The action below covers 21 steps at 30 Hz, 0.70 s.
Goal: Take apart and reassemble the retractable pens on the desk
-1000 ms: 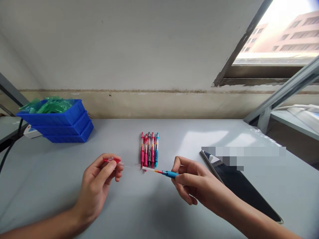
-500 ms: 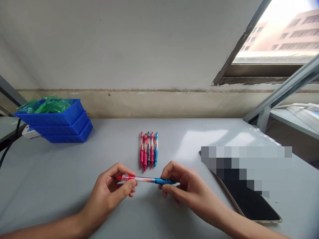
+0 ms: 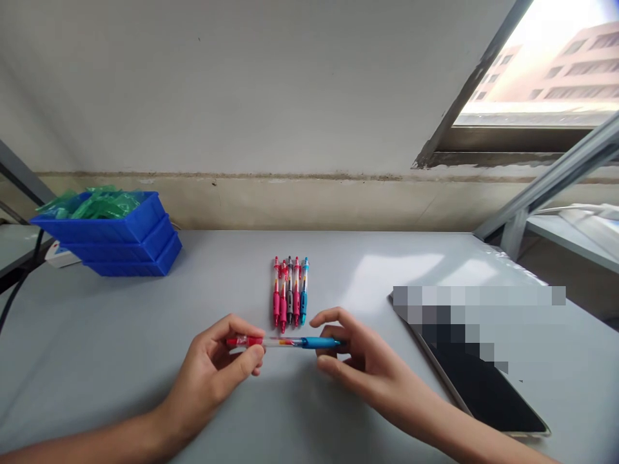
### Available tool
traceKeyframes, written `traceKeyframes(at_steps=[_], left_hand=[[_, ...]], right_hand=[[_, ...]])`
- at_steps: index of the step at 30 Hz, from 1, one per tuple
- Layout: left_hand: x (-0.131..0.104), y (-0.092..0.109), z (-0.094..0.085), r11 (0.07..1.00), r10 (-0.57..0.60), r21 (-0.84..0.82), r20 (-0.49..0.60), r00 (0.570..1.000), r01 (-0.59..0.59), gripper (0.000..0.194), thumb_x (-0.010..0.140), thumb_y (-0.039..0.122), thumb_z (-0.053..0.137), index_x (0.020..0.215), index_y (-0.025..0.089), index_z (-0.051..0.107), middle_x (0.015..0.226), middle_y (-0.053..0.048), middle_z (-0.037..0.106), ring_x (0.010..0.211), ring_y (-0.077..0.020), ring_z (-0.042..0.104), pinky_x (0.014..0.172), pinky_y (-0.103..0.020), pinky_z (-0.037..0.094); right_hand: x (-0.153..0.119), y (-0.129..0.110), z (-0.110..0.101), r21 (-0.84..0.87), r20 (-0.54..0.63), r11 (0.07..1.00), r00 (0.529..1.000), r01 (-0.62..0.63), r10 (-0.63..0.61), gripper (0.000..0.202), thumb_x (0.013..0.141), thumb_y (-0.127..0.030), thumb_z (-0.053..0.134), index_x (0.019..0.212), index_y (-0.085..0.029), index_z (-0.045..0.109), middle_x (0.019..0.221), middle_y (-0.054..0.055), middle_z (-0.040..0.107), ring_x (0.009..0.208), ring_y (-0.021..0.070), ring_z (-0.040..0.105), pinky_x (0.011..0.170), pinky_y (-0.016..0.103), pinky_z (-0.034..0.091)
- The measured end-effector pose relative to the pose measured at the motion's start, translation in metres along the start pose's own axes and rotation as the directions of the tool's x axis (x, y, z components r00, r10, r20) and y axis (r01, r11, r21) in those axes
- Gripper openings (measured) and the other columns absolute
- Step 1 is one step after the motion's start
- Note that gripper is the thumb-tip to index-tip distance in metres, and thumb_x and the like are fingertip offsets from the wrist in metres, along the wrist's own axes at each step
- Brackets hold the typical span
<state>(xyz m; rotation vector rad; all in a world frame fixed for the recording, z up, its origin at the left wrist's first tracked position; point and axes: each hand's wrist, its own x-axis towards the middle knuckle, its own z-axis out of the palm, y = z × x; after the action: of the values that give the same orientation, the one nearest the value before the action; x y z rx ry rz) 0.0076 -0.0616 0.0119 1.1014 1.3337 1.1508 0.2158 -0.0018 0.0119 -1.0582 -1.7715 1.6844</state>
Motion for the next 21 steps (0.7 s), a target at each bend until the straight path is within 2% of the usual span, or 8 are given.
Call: traceKeyframes(at_steps=[2, 5, 9, 10, 12, 14, 17, 21], left_hand=[[0.001, 0.0003, -0.0003, 1.0, -0.012, 0.007, -0.009, 1.0, 0.012, 0.006, 0.074, 0.026, 0.064, 0.076, 0.021, 0.061, 0.062, 0.005, 0.057, 0.059, -0.0101, 0.053, 0.059, -0.022, 0.043], [0.0025, 0.0005, -0.0009, 0.999, -0.034, 0.01, 0.005, 0.999, 0.034, 0.006, 0.074, 0.026, 0.063, 0.076, 0.021, 0.062, 0.062, 0.005, 0.057, 0.059, -0.0103, 0.053, 0.06, -0.022, 0.043], [0.0027, -0.0004, -0.0012, 0.999, -0.033, -0.016, 0.043, 0.999, 0.034, 0.006, 0.073, 0.027, 0.064, 0.076, 0.021, 0.062, 0.063, 0.004, 0.058, 0.06, -0.0105, 0.053, 0.06, -0.022, 0.043], [0.0024, -0.0006, -0.0012, 0.999, -0.032, -0.02, 0.045, 0.998, 0.033, 0.006, 0.073, 0.027, 0.064, 0.076, 0.021, 0.062, 0.062, 0.004, 0.058, 0.059, -0.0103, 0.053, 0.059, -0.022, 0.042], [0.0019, -0.0007, -0.0011, 0.999, -0.032, -0.021, 0.024, 0.999, 0.032, 0.006, 0.074, 0.027, 0.064, 0.077, 0.022, 0.062, 0.06, 0.005, 0.057, 0.058, -0.01, 0.052, 0.058, -0.022, 0.042], [0.0014, -0.0004, -0.001, 0.999, -0.03, -0.016, -0.014, 0.999, 0.03, 0.006, 0.075, 0.026, 0.063, 0.077, 0.021, 0.062, 0.059, 0.005, 0.057, 0.058, -0.0098, 0.051, 0.059, -0.021, 0.041], [0.0015, 0.0005, -0.0008, 0.999, -0.041, -0.013, -0.041, 0.998, 0.04, 0.006, 0.074, 0.026, 0.063, 0.077, 0.021, 0.063, 0.059, 0.005, 0.056, 0.059, -0.0101, 0.05, 0.059, -0.022, 0.042], [0.0029, 0.0018, 0.0004, 0.998, -0.05, -0.037, -0.04, 0.998, 0.049, 0.008, 0.073, 0.028, 0.064, 0.076, 0.02, 0.063, 0.06, 0.004, 0.056, 0.059, -0.0111, 0.051, 0.058, -0.023, 0.042]], right_hand=[[0.0005, 0.0002, -0.001, 0.025, -0.014, 1.0, 1.0, 0.0, 0.001, 0.021, 0.078, -0.035, 0.058, 0.084, -0.022, 0.042, 0.074, -0.001, 0.055, 0.055, 0.0093, 0.045, 0.047, 0.021, 0.033], [0.0021, 0.0025, -0.0027, 0.0, -0.01, 1.0, 1.0, 0.001, -0.001, 0.023, 0.081, -0.038, 0.053, 0.071, -0.021, 0.041, 0.058, -0.003, 0.052, 0.049, 0.0091, 0.043, 0.045, 0.022, 0.032], [0.0016, 0.0042, -0.0037, -0.088, -0.012, 0.996, 1.0, -0.02, 0.019, 0.041, 0.088, -0.047, 0.037, 0.06, -0.019, 0.047, 0.043, -0.004, 0.043, 0.041, 0.0086, 0.037, 0.044, 0.024, 0.03], [0.0009, 0.0039, -0.0036, -0.081, 0.003, 0.997, 1.0, -0.015, 0.015, 0.04, 0.088, -0.047, 0.036, 0.064, -0.018, 0.05, 0.044, -0.004, 0.044, 0.041, 0.0087, 0.037, 0.043, 0.024, 0.03], [-0.0003, 0.0027, -0.0033, -0.045, 0.012, 0.999, 1.0, 0.016, -0.015, 0.026, 0.086, -0.041, 0.044, 0.083, -0.017, 0.053, 0.054, -0.003, 0.052, 0.045, 0.0092, 0.041, 0.043, 0.023, 0.031], [-0.0008, 0.0014, -0.0032, -0.024, -0.023, 0.998, 0.998, 0.056, -0.056, 0.019, 0.081, -0.03, 0.052, 0.096, -0.02, 0.047, 0.067, -0.001, 0.059, 0.05, 0.0095, 0.047, 0.045, 0.022, 0.034], [0.0002, 0.0003, -0.004, -0.046, -0.068, 0.996, 0.994, 0.08, -0.083, 0.009, 0.078, -0.021, 0.052, 0.081, -0.021, 0.043, 0.069, -0.001, 0.061, 0.053, 0.0093, 0.052, 0.049, 0.022, 0.039], [0.0018, 0.0, -0.0061, -0.071, -0.047, 0.995, 0.996, 0.068, -0.071, 0.008, 0.081, -0.024, 0.049, 0.076, -0.021, 0.044, 0.058, -0.003, 0.056, 0.048, 0.0098, 0.05, 0.049, 0.023, 0.04]])
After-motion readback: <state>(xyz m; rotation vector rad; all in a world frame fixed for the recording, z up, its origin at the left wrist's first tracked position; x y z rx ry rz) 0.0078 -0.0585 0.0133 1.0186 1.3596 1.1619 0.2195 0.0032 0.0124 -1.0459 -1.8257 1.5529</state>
